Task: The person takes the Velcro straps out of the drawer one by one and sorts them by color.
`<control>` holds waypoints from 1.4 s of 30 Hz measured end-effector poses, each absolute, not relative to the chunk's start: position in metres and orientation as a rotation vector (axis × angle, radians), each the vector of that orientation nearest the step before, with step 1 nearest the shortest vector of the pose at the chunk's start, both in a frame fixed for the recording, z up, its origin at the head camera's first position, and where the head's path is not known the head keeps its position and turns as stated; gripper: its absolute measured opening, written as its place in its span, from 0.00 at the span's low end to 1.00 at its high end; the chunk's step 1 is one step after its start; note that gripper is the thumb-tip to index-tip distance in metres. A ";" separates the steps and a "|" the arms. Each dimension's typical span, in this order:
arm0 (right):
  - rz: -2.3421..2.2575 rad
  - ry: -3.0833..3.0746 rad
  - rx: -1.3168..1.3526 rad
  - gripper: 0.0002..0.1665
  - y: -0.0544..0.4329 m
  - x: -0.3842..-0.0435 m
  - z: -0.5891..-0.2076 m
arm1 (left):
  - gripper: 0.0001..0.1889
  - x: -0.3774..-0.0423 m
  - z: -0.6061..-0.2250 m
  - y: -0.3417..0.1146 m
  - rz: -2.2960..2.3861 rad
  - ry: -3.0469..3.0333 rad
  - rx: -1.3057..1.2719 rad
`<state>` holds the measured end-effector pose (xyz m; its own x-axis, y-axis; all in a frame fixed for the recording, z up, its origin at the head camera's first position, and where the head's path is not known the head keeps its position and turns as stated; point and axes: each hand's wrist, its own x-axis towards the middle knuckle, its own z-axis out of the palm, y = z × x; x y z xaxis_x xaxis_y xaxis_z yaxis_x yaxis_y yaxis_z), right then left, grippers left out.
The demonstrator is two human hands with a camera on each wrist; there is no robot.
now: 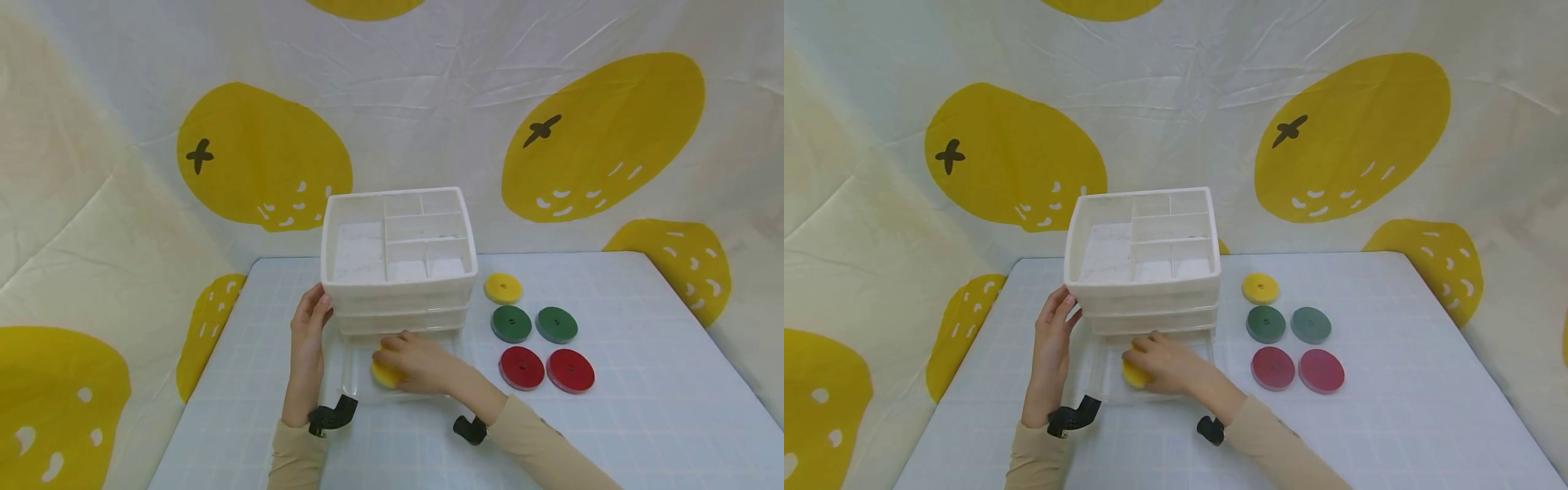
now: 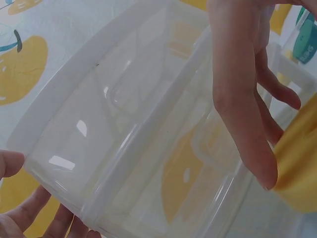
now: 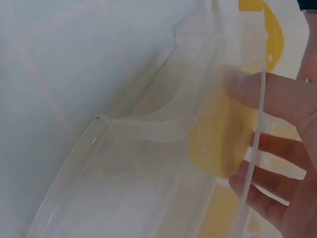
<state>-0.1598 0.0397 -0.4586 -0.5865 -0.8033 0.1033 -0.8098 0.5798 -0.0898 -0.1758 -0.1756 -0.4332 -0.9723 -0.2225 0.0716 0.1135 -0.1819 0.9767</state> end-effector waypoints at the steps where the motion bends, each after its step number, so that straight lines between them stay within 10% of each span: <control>1: 0.225 -2.758 1.393 0.29 0.042 -0.159 -0.458 | 0.20 -0.176 -0.433 -0.176 -2.252 -1.858 0.132; 42: 0.367 -2.799 0.959 0.35 0.174 -0.133 -0.432 | 0.19 -0.174 -0.434 -0.176 -2.264 -1.863 0.110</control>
